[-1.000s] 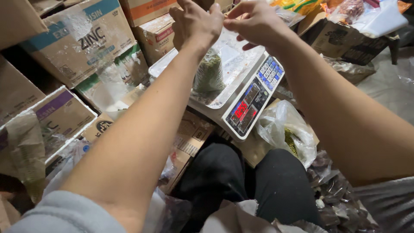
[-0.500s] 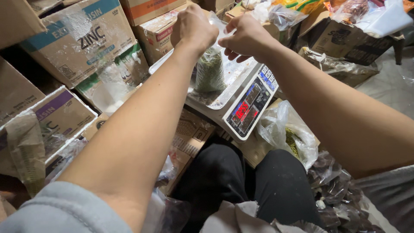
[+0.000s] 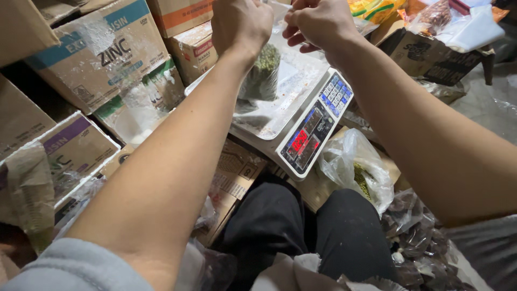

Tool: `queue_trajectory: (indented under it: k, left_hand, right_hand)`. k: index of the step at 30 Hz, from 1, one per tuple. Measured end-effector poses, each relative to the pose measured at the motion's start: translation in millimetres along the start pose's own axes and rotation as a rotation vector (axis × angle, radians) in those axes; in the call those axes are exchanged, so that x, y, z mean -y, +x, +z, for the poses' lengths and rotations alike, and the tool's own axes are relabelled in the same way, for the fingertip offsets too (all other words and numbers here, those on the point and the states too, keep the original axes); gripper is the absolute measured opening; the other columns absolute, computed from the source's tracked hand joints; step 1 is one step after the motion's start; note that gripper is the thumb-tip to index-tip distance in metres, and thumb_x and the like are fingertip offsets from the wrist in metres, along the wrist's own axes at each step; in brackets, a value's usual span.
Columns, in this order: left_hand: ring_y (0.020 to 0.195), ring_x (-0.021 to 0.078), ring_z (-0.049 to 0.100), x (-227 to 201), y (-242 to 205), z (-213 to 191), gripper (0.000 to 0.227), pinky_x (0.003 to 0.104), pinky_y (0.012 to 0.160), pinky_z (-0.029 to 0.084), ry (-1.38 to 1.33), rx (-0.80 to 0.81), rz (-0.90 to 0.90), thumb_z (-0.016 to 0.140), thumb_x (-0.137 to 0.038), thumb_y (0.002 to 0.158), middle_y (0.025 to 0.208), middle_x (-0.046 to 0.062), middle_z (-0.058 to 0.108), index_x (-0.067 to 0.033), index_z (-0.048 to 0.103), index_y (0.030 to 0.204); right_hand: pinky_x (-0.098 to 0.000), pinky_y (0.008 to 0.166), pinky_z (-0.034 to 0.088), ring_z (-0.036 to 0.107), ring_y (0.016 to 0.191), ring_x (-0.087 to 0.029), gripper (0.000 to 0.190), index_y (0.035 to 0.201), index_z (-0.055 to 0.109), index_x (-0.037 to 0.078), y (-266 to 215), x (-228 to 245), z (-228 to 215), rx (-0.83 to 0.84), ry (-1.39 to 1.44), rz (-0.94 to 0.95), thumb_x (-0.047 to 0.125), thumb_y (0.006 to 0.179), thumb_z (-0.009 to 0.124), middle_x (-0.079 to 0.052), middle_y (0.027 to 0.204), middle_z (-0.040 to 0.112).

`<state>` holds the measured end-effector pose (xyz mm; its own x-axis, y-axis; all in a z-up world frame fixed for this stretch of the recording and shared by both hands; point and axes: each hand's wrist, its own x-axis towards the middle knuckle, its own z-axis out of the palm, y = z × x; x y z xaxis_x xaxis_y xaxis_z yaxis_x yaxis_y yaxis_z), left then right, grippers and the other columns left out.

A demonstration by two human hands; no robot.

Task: The person scoops green mung beans from a large sack into small plastic bags using a blue scoop. They place each bag on a digital scale to measure the weight, then tie the bag closed and set it aside. The process is repeated for multiple bags.

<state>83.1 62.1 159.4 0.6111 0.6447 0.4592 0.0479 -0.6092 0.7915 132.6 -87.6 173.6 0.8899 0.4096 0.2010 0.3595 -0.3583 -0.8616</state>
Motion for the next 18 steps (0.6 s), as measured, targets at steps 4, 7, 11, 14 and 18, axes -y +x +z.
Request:
queue_trajectory:
  k: [4, 7, 11, 14, 18]
  left_hand:
    - [0.084, 0.0455, 0.072, -0.6, -0.9, 3.8, 0.025, 0.052, 0.075, 0.058, -0.029, -0.097, 0.022, 0.064, -0.023, 0.073, 0.088, 0.024, 0.074, -0.0005, 0.068, 0.081]
    - [0.087, 0.0447, 0.073, 1.7, -2.6, 4.7, 0.027, 0.052, 0.079, 0.059, -0.021, -0.082, 0.0, 0.062, -0.026, 0.079, 0.09, 0.024, 0.075, -0.0006, 0.069, 0.083]
    - [0.09, 0.0451, 0.072, 4.2, -6.3, 3.3, 0.029, 0.052, 0.08, 0.059, -0.025, -0.106, -0.019, 0.063, -0.029, 0.08, 0.093, 0.024, 0.075, -0.001, 0.07, 0.085]
    - [0.089, 0.0437, 0.073, 5.3, -6.9, 2.4, 0.032, 0.051, 0.078, 0.058, -0.054, -0.084, -0.037, 0.066, -0.031, 0.077, 0.093, 0.024, 0.074, -0.0011, 0.069, 0.087]
    - [0.091, 0.0412, 0.073, 10.6, -3.0, 4.6, 0.03, 0.049, 0.079, 0.059, -0.019, -0.035, -0.119, 0.066, -0.031, 0.076, 0.095, 0.021, 0.075, -0.0036, 0.071, 0.087]
  right_hand:
    - [-0.028, 0.061, 0.061, 0.077, 0.076, -0.011, 0.011, 0.096, 0.069, 0.011, -0.1, -4.5, 4.5, -0.044, 0.041, -0.053, 0.022, 0.098, 0.066, -0.001, 0.084, 0.076]
    - [-0.0274, 0.061, 0.061, 0.077, 0.076, -0.011, 0.012, 0.097, 0.068, 0.011, 3.1, -9.2, 4.5, -0.041, 0.068, -0.055, 0.023, 0.099, 0.066, -0.001, 0.084, 0.076]
    - [-0.0269, 0.062, 0.06, 0.076, 0.077, -0.011, 0.012, 0.098, 0.069, 0.011, 6.3, -14.1, 1.8, -0.018, 0.072, -0.049, 0.023, 0.099, 0.066, -0.001, 0.085, 0.075]
    - [-0.0267, 0.063, 0.06, 0.076, 0.078, -0.011, 0.012, 0.099, 0.069, 0.011, 7.1, -17.0, 3.2, -0.015, 0.067, -0.043, 0.023, 0.1, 0.066, -0.001, 0.085, 0.075]
    - [-0.0273, 0.063, 0.061, 0.077, 0.078, -0.011, 0.012, 0.098, 0.068, 0.01, 7.1, -19.9, 7.3, -0.002, 0.033, -0.066, 0.022, 0.1, 0.065, -0.001, 0.085, 0.075]
